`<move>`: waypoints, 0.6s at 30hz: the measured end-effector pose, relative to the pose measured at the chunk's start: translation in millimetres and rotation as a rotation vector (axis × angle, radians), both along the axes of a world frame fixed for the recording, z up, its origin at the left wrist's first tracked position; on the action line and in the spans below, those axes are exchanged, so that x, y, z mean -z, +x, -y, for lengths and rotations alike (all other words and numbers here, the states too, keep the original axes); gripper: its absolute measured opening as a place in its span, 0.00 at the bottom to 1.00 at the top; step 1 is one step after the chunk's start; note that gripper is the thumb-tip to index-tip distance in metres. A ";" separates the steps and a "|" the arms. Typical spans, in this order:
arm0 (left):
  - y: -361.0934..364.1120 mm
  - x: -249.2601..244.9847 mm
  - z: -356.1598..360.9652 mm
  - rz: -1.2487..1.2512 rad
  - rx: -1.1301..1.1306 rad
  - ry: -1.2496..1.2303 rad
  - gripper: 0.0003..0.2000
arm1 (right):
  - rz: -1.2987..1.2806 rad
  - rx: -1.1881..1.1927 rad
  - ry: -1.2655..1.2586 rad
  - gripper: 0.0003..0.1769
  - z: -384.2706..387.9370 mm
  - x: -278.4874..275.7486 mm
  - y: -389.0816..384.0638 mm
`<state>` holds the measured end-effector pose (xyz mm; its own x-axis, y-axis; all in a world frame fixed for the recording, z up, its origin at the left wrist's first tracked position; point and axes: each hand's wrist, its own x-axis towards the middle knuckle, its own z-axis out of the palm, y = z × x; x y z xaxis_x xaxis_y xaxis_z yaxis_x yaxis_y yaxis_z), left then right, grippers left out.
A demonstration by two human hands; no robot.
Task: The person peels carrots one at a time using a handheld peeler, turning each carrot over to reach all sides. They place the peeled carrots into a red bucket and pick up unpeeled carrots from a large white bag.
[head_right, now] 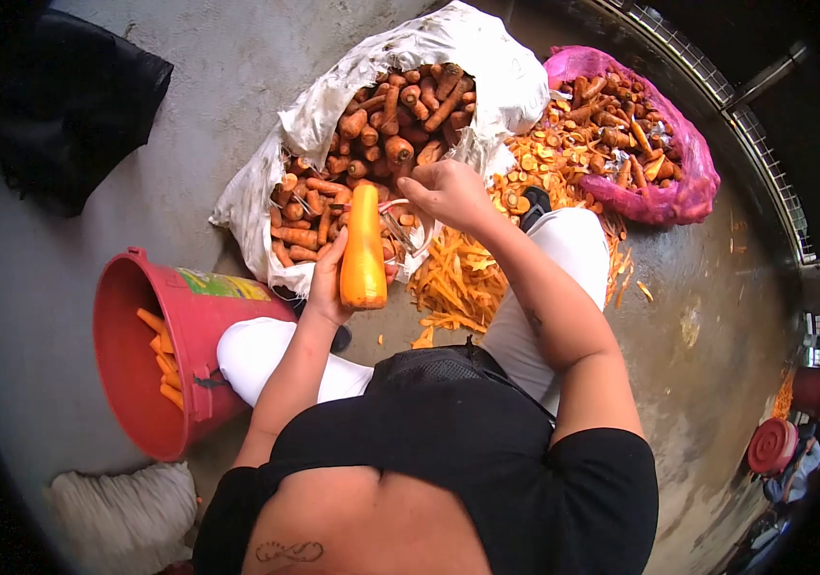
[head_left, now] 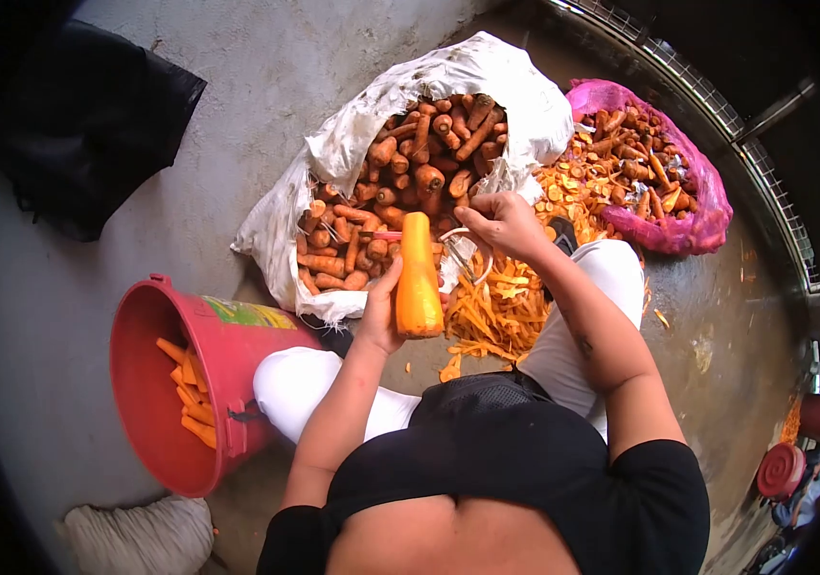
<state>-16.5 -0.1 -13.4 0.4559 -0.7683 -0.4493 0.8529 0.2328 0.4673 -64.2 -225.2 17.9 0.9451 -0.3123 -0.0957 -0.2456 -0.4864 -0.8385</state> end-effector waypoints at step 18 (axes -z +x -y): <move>3.8 10.4 3.9 -0.009 0.033 0.038 0.22 | 0.644 -0.309 -0.352 0.10 -43.7 17.6 6.0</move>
<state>-12.7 -4.0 -23.8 0.4262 -0.7650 -0.4828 0.8641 0.1864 0.4675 -58.2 -181.5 0.3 0.8296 0.0622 0.5549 0.4244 -0.7160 -0.5543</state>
